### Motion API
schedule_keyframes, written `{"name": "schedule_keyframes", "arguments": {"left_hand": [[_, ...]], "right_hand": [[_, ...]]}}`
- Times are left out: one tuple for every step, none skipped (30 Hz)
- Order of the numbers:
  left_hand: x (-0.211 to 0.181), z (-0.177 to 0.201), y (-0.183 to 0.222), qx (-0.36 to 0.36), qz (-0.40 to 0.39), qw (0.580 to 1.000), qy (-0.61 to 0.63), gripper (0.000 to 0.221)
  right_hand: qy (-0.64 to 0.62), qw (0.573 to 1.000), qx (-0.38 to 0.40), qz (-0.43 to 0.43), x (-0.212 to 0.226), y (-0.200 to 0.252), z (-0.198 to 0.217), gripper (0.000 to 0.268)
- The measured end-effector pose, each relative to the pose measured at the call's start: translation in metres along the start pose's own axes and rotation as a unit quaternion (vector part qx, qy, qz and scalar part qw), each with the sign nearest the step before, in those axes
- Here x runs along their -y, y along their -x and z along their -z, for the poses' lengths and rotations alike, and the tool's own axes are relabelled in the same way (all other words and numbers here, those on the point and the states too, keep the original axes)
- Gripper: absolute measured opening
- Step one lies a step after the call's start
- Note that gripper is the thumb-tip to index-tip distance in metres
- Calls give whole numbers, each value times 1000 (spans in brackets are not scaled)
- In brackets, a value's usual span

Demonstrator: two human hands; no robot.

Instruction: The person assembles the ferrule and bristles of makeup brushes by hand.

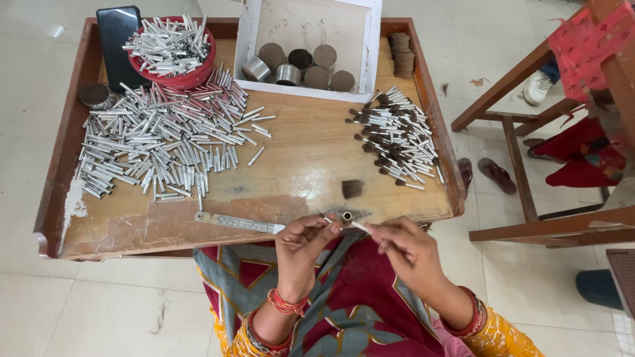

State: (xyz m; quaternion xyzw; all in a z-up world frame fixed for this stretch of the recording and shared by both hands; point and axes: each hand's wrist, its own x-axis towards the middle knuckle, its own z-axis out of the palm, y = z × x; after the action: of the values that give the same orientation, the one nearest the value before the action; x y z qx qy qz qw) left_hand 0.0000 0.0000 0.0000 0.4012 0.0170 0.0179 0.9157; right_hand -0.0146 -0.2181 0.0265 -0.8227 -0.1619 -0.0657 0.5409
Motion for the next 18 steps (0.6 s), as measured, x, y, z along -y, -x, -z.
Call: {"name": "schedule_keyframes", "arguments": {"left_hand": [[0, 4, -2, 1, 1, 1000, 0, 17], [1, 7, -4, 8, -19, 998, -56, 17], [2, 11, -5, 15, -36, 993, -112, 18], [2, 11, -3, 17, -33, 993, -111, 18], [2, 10, -2, 32, -42, 988, -146, 16], [2, 10, -2, 47, -51, 981, -182, 15], [1, 7, -1, 47, -50, 981, -181, 15], [1, 3, -1, 59, -52, 980, -182, 16], [0, 1, 3, 70, -49, 979, -185, 16], [1, 1, 6, 69, -44, 979, -187, 16], [1, 0, 7, 70, -47, 968, -236, 16], [1, 0, 9, 71, -51, 954, -285, 15], [-2, -2, 10, 73, -49, 954, -286, 15], [-4, -5, 11, 75, -48, 951, -295, 16], [-6, -7, 12, 75, -47, 948, -305, 16], [-6, -6, 12, 76, -45, 948, -305, 16], [-6, -6, 13, 84, -53, 944, -314, 16], [-6, -6, 14, 91, -62, 940, -323, 16]], "right_hand": [[1, 1000, -1, 0, 2, -12, 4, 39], [104, 994, -45, -6, 3, -24, 8, 33], [207, 974, -89, -13, 5, -34, 13, 28], [208, 974, -90, -16, 5, -40, 15, 28], [262, 958, -107, 41, 4, -47, 17, 26], [314, 936, -123, 98, 4, -54, 19, 25], [316, 936, -123, 97, 7, -52, 17, 25], [224, 965, -94, 103, 10, -50, 15, 22], [127, 984, -64, 105, 14, -44, 12, 18], [126, 985, -64, 100, 20, -43, 9, 18], [47, 996, 2, 74, 27, -44, 5, 18], [-32, 996, 68, 47, 33, -44, 2, 18], [-32, 996, 66, 45, 30, -44, 1, 18], [-53, 994, 87, 25, 28, -43, -1, 18], [-74, 991, 110, 5, 26, -43, -3, 17], [-75, 991, 108, 3, 25, -42, -4, 17], [-73, 992, 105, 3, 25, -41, -5, 14], [-72, 992, 101, 4, 25, -40, -6, 12]]}}
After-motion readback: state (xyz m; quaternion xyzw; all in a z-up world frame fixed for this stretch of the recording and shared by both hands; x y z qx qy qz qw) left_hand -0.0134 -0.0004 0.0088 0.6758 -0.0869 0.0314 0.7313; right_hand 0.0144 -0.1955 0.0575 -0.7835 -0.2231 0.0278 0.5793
